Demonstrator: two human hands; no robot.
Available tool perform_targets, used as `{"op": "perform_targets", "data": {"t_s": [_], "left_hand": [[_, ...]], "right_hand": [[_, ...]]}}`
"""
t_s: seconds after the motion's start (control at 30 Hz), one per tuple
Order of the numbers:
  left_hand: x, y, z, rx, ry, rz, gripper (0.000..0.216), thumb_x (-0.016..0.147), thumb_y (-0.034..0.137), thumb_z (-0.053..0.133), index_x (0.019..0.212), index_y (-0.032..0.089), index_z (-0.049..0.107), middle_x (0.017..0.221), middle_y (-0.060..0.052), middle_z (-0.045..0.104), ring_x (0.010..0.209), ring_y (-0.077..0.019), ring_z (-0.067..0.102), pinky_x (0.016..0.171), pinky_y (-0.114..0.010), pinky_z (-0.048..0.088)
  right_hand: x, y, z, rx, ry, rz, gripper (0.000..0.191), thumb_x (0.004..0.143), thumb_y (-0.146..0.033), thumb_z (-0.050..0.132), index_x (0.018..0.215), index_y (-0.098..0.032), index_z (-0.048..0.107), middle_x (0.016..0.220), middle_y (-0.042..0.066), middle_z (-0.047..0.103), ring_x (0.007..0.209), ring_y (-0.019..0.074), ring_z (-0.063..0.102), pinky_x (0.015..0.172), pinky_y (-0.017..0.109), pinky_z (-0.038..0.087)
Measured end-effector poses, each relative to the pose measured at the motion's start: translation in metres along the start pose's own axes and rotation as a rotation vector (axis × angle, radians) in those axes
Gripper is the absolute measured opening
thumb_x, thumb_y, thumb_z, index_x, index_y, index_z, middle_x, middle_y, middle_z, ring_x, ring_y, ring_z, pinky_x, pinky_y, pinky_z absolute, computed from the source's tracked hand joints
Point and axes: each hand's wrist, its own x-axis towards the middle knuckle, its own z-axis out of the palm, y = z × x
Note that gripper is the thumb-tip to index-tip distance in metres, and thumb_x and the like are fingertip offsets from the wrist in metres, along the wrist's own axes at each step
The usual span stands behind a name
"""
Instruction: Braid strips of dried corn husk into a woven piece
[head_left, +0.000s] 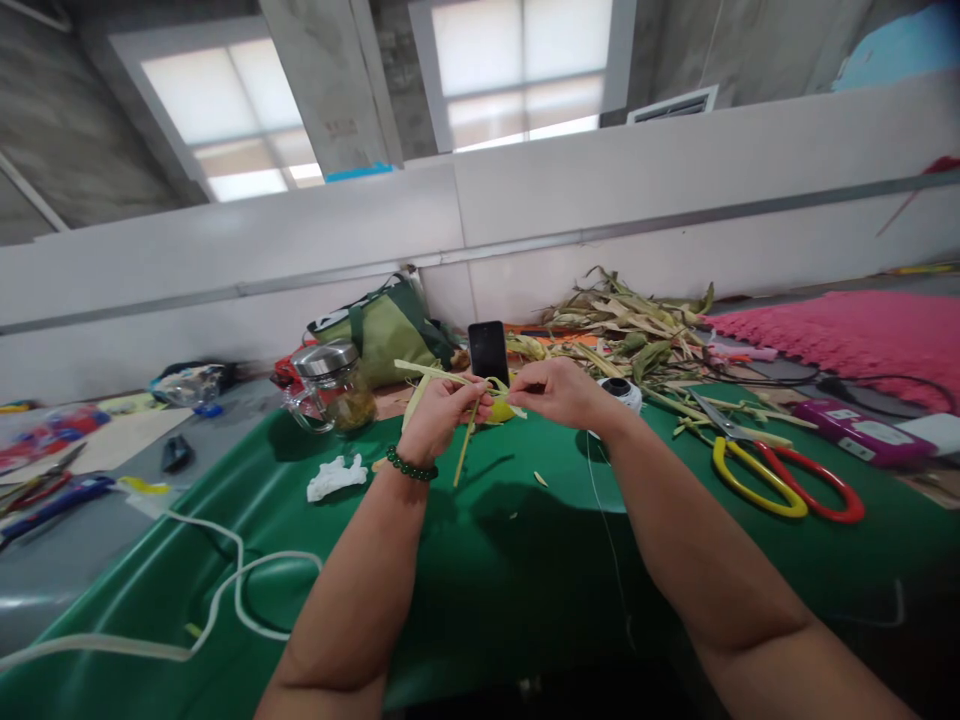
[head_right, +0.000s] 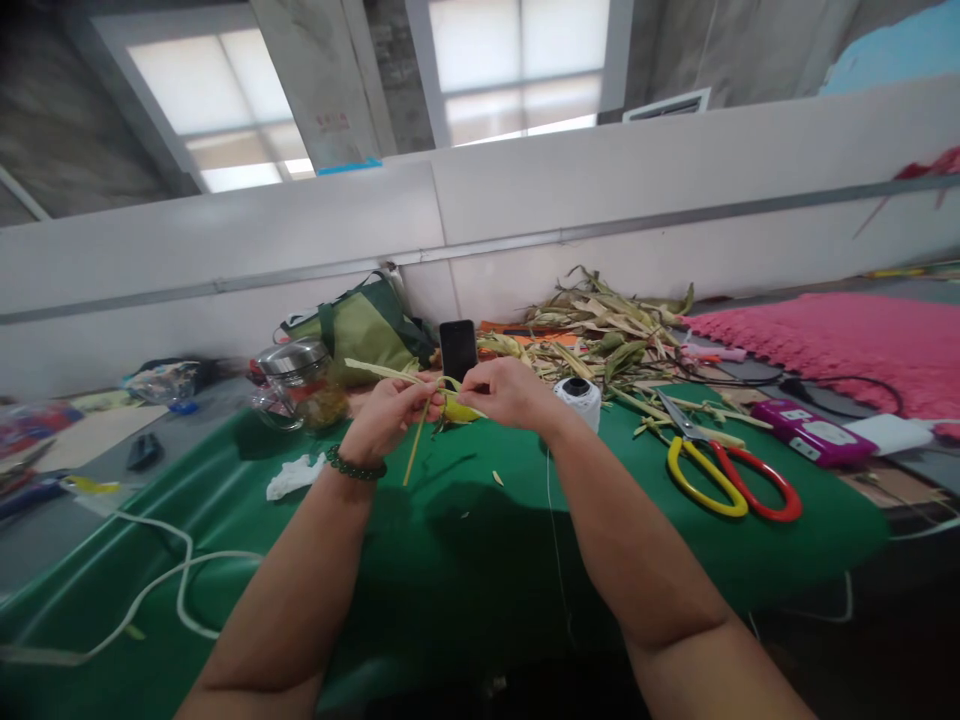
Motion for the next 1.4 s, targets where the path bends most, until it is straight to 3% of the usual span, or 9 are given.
{"op": "perform_targets", "data": {"t_s": [0.27,0.4,0.6,0.67,0.8,0.93,1.13,1.3,1.4], "left_hand": [[-0.002,-0.003,-0.001,0.092,0.026,0.13,0.027,0.061,0.031,0.081,0.072,0.013,0.063,0.058,0.0,0.066,0.054,-0.0127,0.064,0.054,-0.023,0.054],[0.002,-0.007,-0.007,0.091,0.038,0.121,0.031,0.06,0.034,0.082,0.075,0.013,0.064,0.06,-0.001,0.068,0.054,-0.0132,0.065,0.055,-0.025,0.055],[0.001,-0.005,-0.007,0.142,0.017,0.126,0.031,0.061,0.037,0.08,0.079,0.015,0.07,0.063,-0.002,0.07,0.061,-0.0162,0.069,0.059,-0.026,0.056],[-0.002,-0.005,-0.003,0.193,-0.003,0.135,0.024,0.064,0.035,0.078,0.076,0.016,0.07,0.063,-0.002,0.071,0.062,-0.0168,0.069,0.059,-0.026,0.057],[-0.003,-0.01,0.002,0.208,0.008,0.125,0.011,0.067,0.026,0.073,0.072,0.018,0.068,0.063,0.0,0.071,0.061,-0.0162,0.07,0.061,-0.026,0.057],[-0.001,-0.016,0.002,0.215,-0.008,0.083,0.008,0.067,0.021,0.07,0.075,0.017,0.069,0.064,0.0,0.072,0.062,-0.0161,0.07,0.062,-0.026,0.057],[-0.003,-0.008,0.004,0.072,-0.031,0.011,0.007,0.068,0.018,0.074,0.073,0.015,0.069,0.063,0.0,0.07,0.058,-0.0126,0.066,0.061,-0.024,0.055],[-0.003,0.0,0.008,-0.112,-0.052,-0.125,0.025,0.083,0.038,0.065,0.077,0.014,0.068,0.057,-0.001,0.064,0.05,-0.0097,0.059,0.053,-0.021,0.051],[-0.002,-0.004,0.008,-0.077,-0.042,-0.101,0.02,0.079,0.036,0.069,0.077,0.016,0.069,0.057,0.002,0.061,0.05,-0.0078,0.056,0.052,-0.02,0.048]], "right_hand": [[0.0,-0.002,0.001,0.022,0.005,-0.045,0.017,0.079,-0.026,0.06,0.069,-0.017,0.07,0.066,0.002,0.067,0.063,0.0129,0.055,0.061,0.024,0.035],[-0.002,0.002,-0.003,0.076,-0.025,-0.025,0.018,0.079,-0.03,0.061,0.069,-0.018,0.07,0.066,0.001,0.066,0.063,0.0128,0.054,0.06,0.024,0.035],[0.005,0.006,0.007,0.316,-0.092,0.23,0.054,0.085,-0.062,0.049,0.063,-0.016,0.067,0.053,0.002,0.055,0.053,0.0123,0.048,0.052,0.026,0.034],[0.008,0.005,0.017,0.378,-0.063,0.267,0.056,0.08,-0.066,0.053,0.061,-0.016,0.066,0.052,0.001,0.052,0.053,0.0123,0.045,0.051,0.026,0.032],[0.012,-0.002,0.03,0.565,0.176,0.278,0.045,0.065,-0.061,0.068,0.066,-0.016,0.067,0.062,0.001,0.059,0.061,0.0132,0.048,0.057,0.027,0.036],[0.011,-0.006,0.031,0.634,0.3,0.317,0.043,0.061,-0.059,0.071,0.059,-0.017,0.062,0.06,0.001,0.057,0.06,0.0125,0.047,0.057,0.027,0.036],[0.012,-0.001,0.031,0.693,0.354,0.358,0.042,0.064,-0.057,0.071,0.063,-0.016,0.06,0.057,-0.002,0.052,0.054,0.0096,0.042,0.052,0.026,0.033],[0.014,0.001,0.03,0.724,0.406,0.326,0.042,0.063,-0.056,0.073,0.057,-0.017,0.057,0.051,-0.004,0.048,0.049,0.0078,0.038,0.049,0.024,0.032],[0.013,-0.003,0.028,0.74,0.371,0.299,0.037,0.064,-0.051,0.073,0.058,-0.017,0.06,0.052,-0.004,0.052,0.05,0.0077,0.04,0.05,0.024,0.034]]}}
